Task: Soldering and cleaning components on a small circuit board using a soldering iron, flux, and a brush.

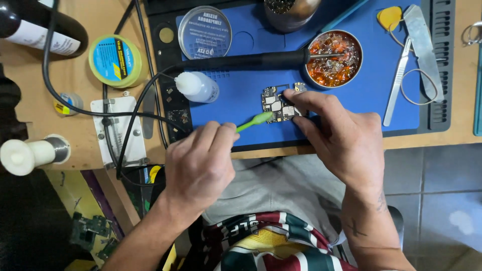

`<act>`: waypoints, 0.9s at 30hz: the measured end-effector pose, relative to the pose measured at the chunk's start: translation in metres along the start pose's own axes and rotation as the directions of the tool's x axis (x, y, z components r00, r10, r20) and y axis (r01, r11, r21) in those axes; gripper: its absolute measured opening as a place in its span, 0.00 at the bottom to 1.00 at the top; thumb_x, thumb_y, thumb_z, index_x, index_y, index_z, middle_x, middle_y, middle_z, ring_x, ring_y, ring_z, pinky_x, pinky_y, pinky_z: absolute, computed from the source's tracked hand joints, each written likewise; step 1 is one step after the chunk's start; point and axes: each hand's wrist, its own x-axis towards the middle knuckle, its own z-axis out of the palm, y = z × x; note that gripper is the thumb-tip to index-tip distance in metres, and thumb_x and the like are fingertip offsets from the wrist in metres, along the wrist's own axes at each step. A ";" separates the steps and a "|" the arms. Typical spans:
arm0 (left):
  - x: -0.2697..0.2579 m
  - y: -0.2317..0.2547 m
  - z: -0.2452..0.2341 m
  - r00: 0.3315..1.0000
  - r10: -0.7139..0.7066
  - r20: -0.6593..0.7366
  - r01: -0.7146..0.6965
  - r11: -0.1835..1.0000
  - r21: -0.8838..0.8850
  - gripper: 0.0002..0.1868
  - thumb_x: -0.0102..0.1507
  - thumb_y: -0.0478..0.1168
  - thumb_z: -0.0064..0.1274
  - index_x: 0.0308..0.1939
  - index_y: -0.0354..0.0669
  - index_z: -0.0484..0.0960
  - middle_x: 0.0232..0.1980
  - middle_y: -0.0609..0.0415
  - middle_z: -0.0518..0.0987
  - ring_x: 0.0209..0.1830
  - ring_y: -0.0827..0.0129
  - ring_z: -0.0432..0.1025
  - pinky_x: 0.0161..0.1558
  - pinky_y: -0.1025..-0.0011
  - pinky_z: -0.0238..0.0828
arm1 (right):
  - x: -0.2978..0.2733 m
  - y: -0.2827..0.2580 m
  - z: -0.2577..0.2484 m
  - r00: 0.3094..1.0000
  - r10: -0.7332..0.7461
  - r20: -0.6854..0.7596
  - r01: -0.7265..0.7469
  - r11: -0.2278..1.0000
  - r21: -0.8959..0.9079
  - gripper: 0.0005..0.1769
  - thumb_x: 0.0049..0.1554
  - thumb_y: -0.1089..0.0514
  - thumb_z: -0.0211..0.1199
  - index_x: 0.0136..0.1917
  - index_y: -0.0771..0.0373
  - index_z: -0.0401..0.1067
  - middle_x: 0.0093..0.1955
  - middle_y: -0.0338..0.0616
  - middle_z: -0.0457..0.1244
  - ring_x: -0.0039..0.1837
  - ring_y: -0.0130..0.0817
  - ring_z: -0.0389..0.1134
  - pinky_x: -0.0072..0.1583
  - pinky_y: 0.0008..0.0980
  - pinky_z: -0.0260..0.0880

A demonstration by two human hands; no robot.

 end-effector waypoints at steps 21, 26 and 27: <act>0.019 -0.016 -0.009 0.992 0.115 -0.056 -0.115 0.993 -0.006 0.07 0.74 0.25 0.57 0.42 0.35 0.86 0.34 0.53 0.75 0.26 0.66 0.68 0.25 0.68 0.65 | 0.008 -0.010 0.006 0.996 0.088 -0.021 -0.088 0.996 0.030 0.14 0.70 0.62 0.76 0.65 0.60 0.75 0.69 0.31 0.76 0.33 0.19 0.53 0.39 0.17 0.57; 0.014 -0.033 -0.025 0.986 0.169 -0.009 -0.169 0.983 -0.076 0.05 0.75 0.24 0.55 0.47 0.32 0.85 0.35 0.52 0.72 0.28 0.65 0.66 0.24 0.68 0.63 | 0.008 -0.009 0.006 0.997 0.077 -0.020 -0.076 0.996 0.037 0.13 0.69 0.61 0.75 0.65 0.60 0.76 0.68 0.30 0.75 0.32 0.18 0.51 0.37 0.16 0.55; 0.012 -0.037 -0.025 0.983 0.184 -0.025 -0.186 0.977 -0.102 0.06 0.76 0.26 0.53 0.47 0.33 0.85 0.37 0.51 0.74 0.29 0.63 0.68 0.28 0.66 0.65 | 0.008 -0.008 0.006 0.997 0.072 -0.025 -0.071 0.997 0.040 0.14 0.69 0.61 0.76 0.64 0.60 0.76 0.68 0.30 0.76 0.32 0.18 0.50 0.37 0.16 0.54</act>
